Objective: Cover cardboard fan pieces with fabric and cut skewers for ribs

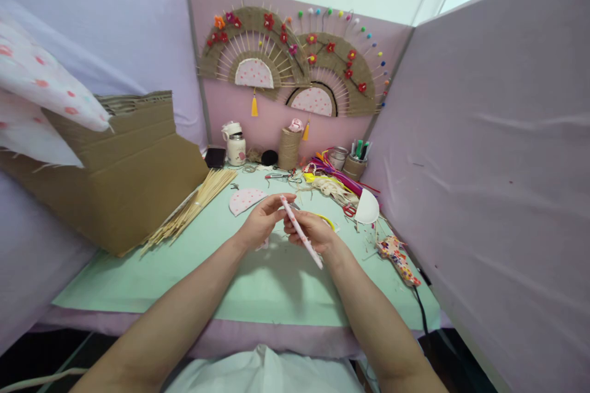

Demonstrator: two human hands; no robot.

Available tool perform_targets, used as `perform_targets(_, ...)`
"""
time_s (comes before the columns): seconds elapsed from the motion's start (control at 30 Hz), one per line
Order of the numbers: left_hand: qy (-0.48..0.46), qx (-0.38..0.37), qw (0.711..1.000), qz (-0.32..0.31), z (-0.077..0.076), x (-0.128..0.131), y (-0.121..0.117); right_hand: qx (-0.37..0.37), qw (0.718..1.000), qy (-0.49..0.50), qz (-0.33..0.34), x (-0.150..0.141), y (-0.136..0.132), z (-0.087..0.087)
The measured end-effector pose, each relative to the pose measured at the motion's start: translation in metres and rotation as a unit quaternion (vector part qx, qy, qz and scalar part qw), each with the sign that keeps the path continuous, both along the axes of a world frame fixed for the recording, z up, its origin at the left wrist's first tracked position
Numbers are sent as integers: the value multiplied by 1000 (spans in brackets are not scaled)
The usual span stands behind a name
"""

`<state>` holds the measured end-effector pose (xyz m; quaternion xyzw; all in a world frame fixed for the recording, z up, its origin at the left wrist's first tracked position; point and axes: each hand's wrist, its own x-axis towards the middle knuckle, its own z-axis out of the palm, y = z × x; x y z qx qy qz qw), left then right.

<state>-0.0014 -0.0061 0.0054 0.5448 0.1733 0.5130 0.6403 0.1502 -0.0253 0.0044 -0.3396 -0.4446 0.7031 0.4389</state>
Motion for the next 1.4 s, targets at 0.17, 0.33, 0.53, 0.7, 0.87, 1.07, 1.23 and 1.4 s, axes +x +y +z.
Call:
perform_targets(0.17,18,-48,997,52,-6,0,8,-44,998,-44,-29,7,6,-7)
perform_targets(0.33,87,-44,986,133,-7,-3,17,97,966,-92,-221,26,10,2)
perform_targets(0.53,148,-27,974,169,-3,0,11,272,896,-294,-189,16,2,4)
perform_targets(0.7,113,24,960,254,-1,1,8,307,860,-341,-223,7,0,2)
perform_targets(0.87,105,2,967,231,-3,-2,13,311,857,-351,-214,6,-3,5)
perform_targets(1.07,94,-31,977,189,-5,-4,18,287,869,-344,-209,5,-5,4)
perform_targets(1.23,94,-45,985,136,-6,-2,16,281,882,-324,-197,2,-5,5)
perform_targets(1.4,35,-116,981,149,2,-14,23,273,875,-302,-262,29,5,9)
